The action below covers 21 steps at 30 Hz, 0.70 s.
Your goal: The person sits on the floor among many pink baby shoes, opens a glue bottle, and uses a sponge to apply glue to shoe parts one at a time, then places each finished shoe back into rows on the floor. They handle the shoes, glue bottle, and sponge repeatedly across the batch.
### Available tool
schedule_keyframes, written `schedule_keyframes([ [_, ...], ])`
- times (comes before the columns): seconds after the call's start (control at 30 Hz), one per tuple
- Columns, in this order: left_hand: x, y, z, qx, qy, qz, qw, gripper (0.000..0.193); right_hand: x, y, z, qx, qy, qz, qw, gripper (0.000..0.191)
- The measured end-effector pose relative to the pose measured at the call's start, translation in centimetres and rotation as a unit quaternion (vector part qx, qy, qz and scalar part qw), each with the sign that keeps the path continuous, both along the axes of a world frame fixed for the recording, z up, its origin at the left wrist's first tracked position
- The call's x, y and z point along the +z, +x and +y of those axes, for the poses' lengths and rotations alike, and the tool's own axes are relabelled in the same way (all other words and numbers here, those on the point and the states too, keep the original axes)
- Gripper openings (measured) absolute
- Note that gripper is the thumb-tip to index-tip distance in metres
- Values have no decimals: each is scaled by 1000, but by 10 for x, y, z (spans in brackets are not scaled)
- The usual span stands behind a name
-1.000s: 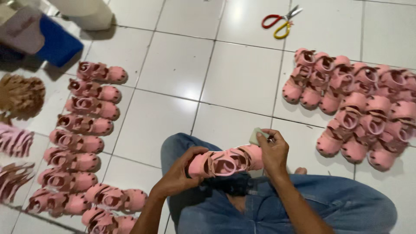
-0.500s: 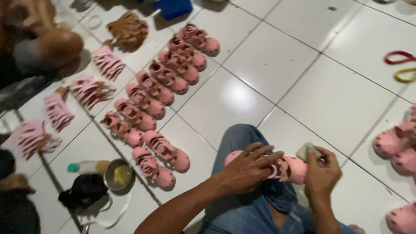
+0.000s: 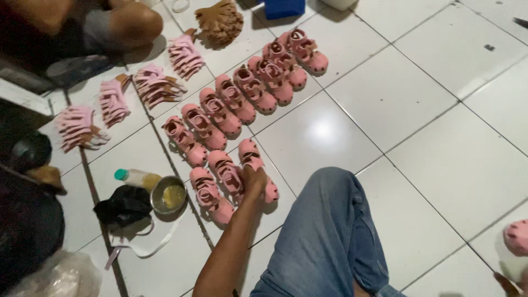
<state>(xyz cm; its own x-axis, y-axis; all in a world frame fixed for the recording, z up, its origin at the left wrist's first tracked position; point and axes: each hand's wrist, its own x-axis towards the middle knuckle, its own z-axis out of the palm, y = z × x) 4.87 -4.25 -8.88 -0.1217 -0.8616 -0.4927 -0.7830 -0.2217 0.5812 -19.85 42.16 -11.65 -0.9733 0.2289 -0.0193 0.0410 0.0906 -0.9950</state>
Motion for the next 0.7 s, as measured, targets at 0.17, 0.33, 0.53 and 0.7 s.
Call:
schedule_keyframes([
  [0.17,-15,-14,10,-7,-51,9,999,74,-2,41,29,34,-138,-51,989,27],
  [0.33,-25,2,13,-131,-61,-34,989,82,22,81,31,26,-252,-55,966,24],
  [0.53,9,20,64,-254,-352,247,866,45,67,131,14,14,-251,-53,966,22],
  [0.7,57,-29,194,-461,82,388,794,45,85,179,-19,-3,-267,-54,962,20],
])
